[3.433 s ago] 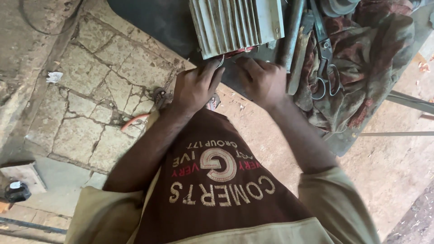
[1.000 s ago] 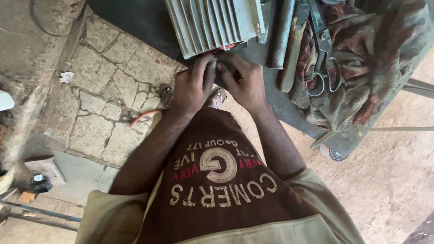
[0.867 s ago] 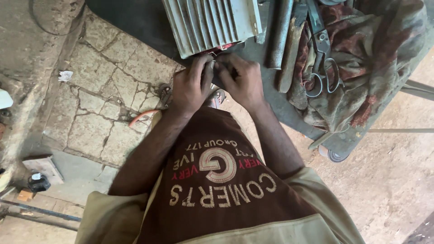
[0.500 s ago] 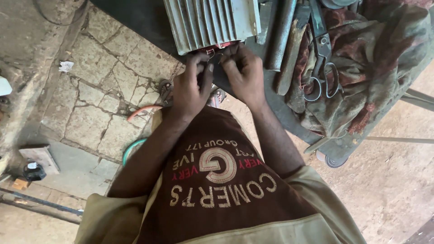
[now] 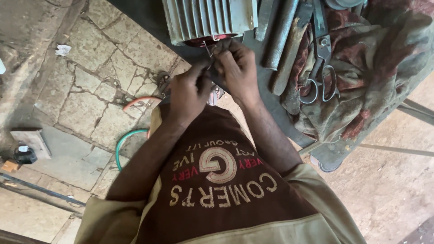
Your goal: The person works on a cylindrical electrical motor stator, using shears to cut copper wire and metal rods to tap and adjust the windings. They repeatedly reposition the stator and manipulate the wire ends by hand.
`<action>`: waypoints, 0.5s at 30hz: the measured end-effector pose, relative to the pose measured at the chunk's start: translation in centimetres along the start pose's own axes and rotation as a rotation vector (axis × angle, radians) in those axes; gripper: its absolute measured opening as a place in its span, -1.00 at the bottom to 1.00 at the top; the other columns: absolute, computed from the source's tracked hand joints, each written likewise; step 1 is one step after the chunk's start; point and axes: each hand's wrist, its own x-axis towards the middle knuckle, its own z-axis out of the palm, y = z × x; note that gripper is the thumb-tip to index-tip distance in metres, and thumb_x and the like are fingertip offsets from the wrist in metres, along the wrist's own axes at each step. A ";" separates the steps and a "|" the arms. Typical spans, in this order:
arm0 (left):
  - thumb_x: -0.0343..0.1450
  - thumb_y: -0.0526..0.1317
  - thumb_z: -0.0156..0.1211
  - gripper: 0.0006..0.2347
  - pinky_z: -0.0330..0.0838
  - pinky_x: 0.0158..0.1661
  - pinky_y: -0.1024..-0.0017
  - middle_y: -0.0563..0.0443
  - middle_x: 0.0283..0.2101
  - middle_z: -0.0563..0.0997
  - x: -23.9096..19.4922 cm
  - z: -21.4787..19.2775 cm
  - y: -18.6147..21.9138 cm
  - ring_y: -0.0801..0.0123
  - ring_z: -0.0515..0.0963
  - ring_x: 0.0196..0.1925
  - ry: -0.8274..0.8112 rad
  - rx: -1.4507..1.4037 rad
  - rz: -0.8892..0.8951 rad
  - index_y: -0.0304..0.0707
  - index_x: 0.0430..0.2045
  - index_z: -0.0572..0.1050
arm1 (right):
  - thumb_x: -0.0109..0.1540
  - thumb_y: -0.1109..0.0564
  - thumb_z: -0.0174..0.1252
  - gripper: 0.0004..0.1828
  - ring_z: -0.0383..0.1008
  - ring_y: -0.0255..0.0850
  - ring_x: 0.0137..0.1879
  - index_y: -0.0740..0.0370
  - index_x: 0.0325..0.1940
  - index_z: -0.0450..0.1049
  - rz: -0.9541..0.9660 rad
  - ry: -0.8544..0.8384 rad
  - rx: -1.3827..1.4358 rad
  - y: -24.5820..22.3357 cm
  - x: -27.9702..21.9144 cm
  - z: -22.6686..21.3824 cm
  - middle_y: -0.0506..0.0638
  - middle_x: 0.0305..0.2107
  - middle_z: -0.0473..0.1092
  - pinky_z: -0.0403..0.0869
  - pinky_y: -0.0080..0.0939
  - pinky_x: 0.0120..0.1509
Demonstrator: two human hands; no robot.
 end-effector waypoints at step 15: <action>0.36 -0.35 0.17 -0.77 0.46 -0.02 -0.09 -0.05 -0.56 0.60 -3.2 -1.0 -0.4 0.00 0.62 -0.46 0.004 0.527 0.090 -0.24 -0.13 0.38 | 0.45 0.12 -0.15 -0.86 0.05 -0.39 -0.62 0.19 -0.09 0.30 0.337 -0.147 1.042 1.4 0.9 2.2 -0.06 -0.37 0.35 0.10 -0.36 -0.54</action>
